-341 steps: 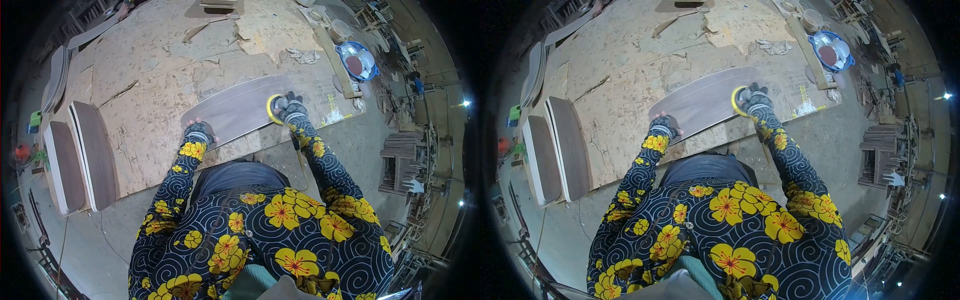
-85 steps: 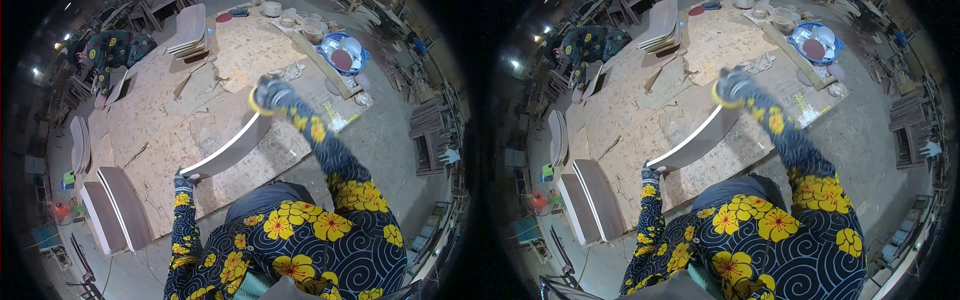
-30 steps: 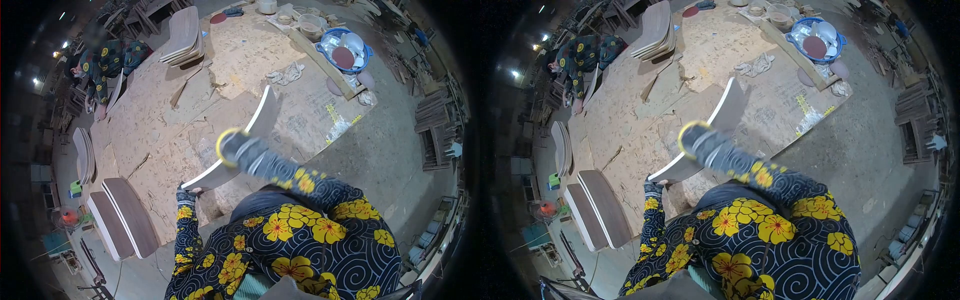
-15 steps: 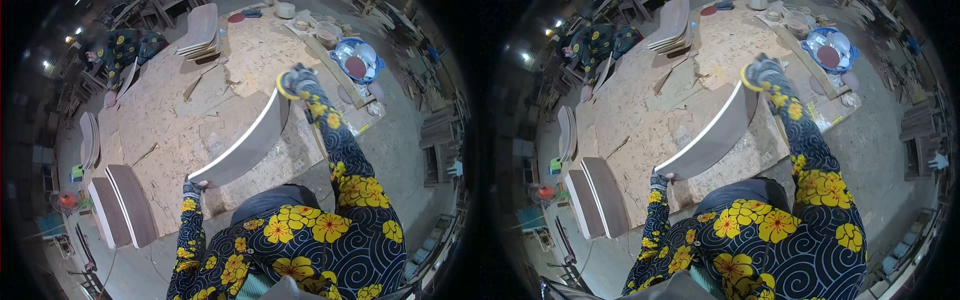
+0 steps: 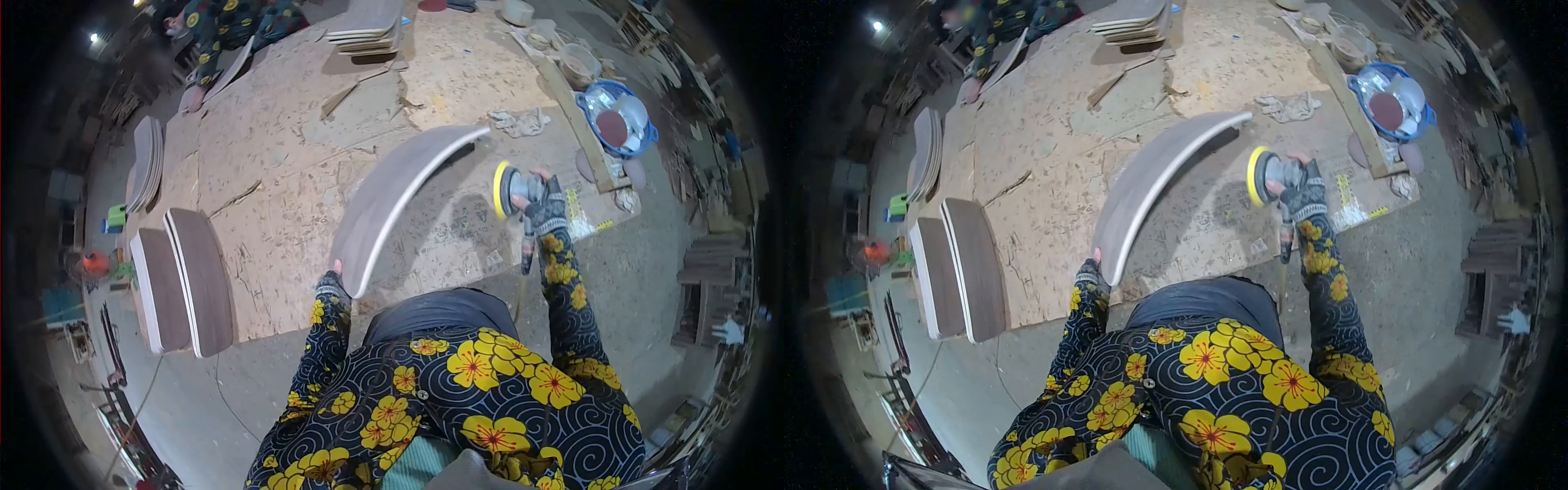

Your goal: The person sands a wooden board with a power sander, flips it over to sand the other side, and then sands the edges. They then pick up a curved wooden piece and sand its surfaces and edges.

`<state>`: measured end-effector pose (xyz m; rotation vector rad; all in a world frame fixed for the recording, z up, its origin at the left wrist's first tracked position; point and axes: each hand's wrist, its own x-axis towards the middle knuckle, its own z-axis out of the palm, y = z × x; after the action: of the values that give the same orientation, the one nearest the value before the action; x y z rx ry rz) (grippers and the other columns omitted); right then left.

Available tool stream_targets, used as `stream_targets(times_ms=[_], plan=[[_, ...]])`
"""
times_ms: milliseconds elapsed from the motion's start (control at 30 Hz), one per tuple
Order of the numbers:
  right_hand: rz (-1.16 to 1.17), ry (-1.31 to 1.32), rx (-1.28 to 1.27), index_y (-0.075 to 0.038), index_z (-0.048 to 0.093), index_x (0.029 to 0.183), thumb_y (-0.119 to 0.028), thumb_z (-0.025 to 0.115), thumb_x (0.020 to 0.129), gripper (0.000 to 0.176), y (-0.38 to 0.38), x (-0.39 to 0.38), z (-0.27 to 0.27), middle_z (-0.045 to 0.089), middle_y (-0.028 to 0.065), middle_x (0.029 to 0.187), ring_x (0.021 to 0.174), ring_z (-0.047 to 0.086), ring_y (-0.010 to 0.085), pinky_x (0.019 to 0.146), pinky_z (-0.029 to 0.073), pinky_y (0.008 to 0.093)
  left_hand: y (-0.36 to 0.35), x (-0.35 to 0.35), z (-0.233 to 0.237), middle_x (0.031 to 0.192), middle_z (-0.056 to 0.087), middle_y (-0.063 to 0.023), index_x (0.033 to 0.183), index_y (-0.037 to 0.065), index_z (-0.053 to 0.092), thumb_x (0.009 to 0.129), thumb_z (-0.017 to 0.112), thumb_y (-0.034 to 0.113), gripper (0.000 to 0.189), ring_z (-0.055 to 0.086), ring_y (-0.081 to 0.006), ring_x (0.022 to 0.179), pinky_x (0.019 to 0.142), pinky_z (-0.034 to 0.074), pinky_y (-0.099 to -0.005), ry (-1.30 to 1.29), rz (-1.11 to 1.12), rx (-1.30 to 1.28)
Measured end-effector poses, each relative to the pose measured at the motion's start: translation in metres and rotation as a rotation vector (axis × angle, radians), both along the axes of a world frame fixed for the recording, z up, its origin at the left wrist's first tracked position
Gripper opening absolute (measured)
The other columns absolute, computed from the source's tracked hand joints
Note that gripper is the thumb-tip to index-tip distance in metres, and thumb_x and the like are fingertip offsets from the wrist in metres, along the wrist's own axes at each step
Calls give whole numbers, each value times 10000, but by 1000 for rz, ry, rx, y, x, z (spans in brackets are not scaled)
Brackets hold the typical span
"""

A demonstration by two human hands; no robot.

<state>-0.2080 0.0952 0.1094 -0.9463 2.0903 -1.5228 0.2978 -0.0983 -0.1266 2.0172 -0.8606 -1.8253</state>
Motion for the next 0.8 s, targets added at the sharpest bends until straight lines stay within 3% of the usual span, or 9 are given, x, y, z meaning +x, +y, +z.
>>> stream_targets(times_ms=[33,167,333,433,467,567,733,767,800], plan=[[32,-65,-8,-107,506,1232,-112,840,641,679,0,5,5,529,80,1083,989,522,188,865,472,332,9,3,8,1039,643,-160,1180,-2,561,824,719,446,593,627,-295,877,797,530,-416,25,-2,-14],[109,-189,22,-100,502,1231,-95,841,633,687,-8,29,29,521,68,1079,967,535,184,848,482,325,56,7,87,988,630,-139,1170,6,561,816,714,455,592,612,-286,839,806,527,-429,106,-56,-128],[327,23,134,-87,538,1184,-163,850,631,639,-37,74,51,543,94,1046,969,544,236,865,464,383,81,12,138,925,613,-112,1156,16,561,806,709,467,590,593,-276,792,817,523,-446,118,-207,-349],[481,414,230,-74,560,1162,-239,845,642,615,-65,100,59,559,119,1018,951,555,273,853,464,403,78,17,131,887,602,-97,1148,22,560,800,705,474,589,582,-270,763,824,521,-456,218,-311,-480],[509,393,187,-77,569,1157,-293,834,646,614,-76,114,67,566,145,1007,951,555,310,849,464,421,70,16,154,939,626,-104,1179,14,557,791,726,450,607,603,-273,819,845,515,-437,536,18,-12],[630,509,214,-97,571,1161,-297,824,648,605,-106,147,95,570,151,1003,963,554,315,850,468,422,79,5,183,1054,650,-160,1264,3,526,752,784,378,685,623,-306,960,887,495,-388,578,359,188],[868,641,149,-113,579,1155,-329,802,651,592,-154,207,104,580,135,1057,1006,547,310,885,462,422,119,-14,163,1000,643,-180,1248,22,547,752,768,387,654,624,-347,920,871,495,-421,-150,-225,-737],[930,681,172,-104,576,1156,-380,799,643,624,-159,222,95,570,134,1051,1011,537,310,889,444,419,125,-2,122,1124,616,-199,1342,72,496,766,744,253,653,601,-365,1030,878,482,-407,-414,-421,-692],[986,721,196,-96,573,1158,-431,796,635,660,-165,235,84,560,133,1046,1016,527,310,893,427,416,127,-9,120,1068,619,-220,1258,67,541,769,715,244,548,600,-398,985,850,489,-436,-406,-304,-769]])
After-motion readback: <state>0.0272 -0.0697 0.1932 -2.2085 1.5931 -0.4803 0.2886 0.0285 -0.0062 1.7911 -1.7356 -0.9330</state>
